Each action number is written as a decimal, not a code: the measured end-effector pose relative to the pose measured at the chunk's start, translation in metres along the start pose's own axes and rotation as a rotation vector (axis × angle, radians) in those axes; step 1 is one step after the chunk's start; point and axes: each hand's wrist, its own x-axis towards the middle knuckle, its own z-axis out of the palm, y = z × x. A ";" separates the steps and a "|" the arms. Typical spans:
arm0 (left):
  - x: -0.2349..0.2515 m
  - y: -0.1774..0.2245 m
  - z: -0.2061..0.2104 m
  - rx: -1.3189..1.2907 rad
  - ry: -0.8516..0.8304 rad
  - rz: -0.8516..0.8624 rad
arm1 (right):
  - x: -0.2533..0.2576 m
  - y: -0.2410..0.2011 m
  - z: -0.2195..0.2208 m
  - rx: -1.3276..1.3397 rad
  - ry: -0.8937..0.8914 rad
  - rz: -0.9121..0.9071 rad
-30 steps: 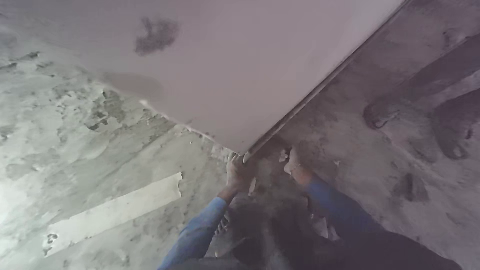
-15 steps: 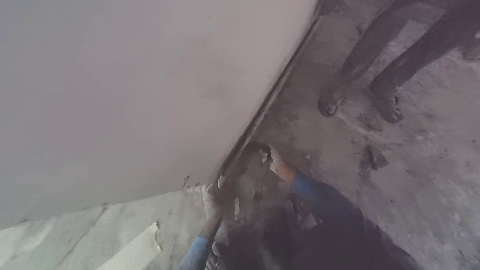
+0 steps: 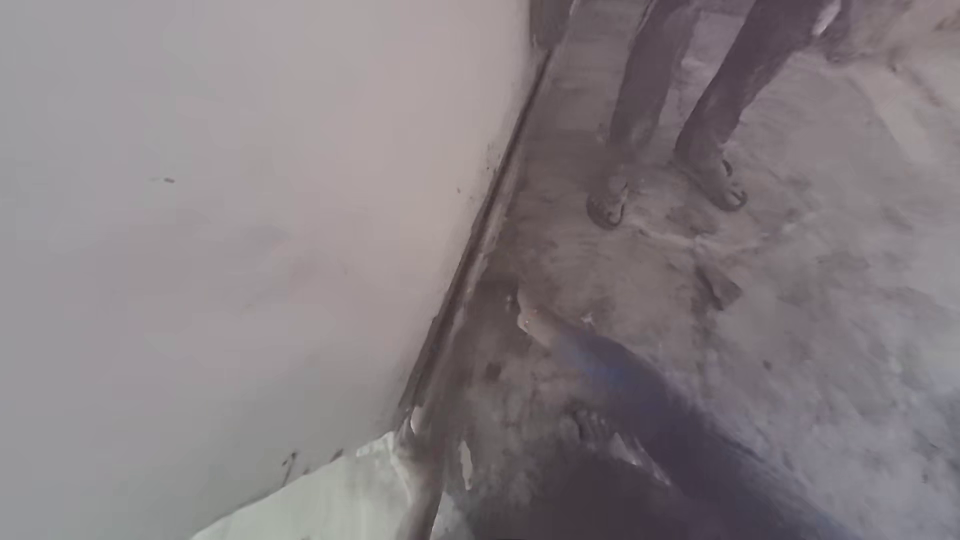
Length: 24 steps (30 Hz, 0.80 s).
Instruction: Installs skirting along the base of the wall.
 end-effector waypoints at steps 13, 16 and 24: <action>0.003 0.010 -0.001 0.024 0.014 -0.004 | 0.015 -0.022 -0.002 0.196 0.021 0.018; 0.002 0.017 -0.014 0.051 -0.030 0.051 | 0.009 -0.027 -0.004 0.261 -0.039 0.027; 0.010 -0.004 -0.008 0.237 -0.118 0.002 | 0.005 -0.032 -0.017 0.263 -0.060 0.013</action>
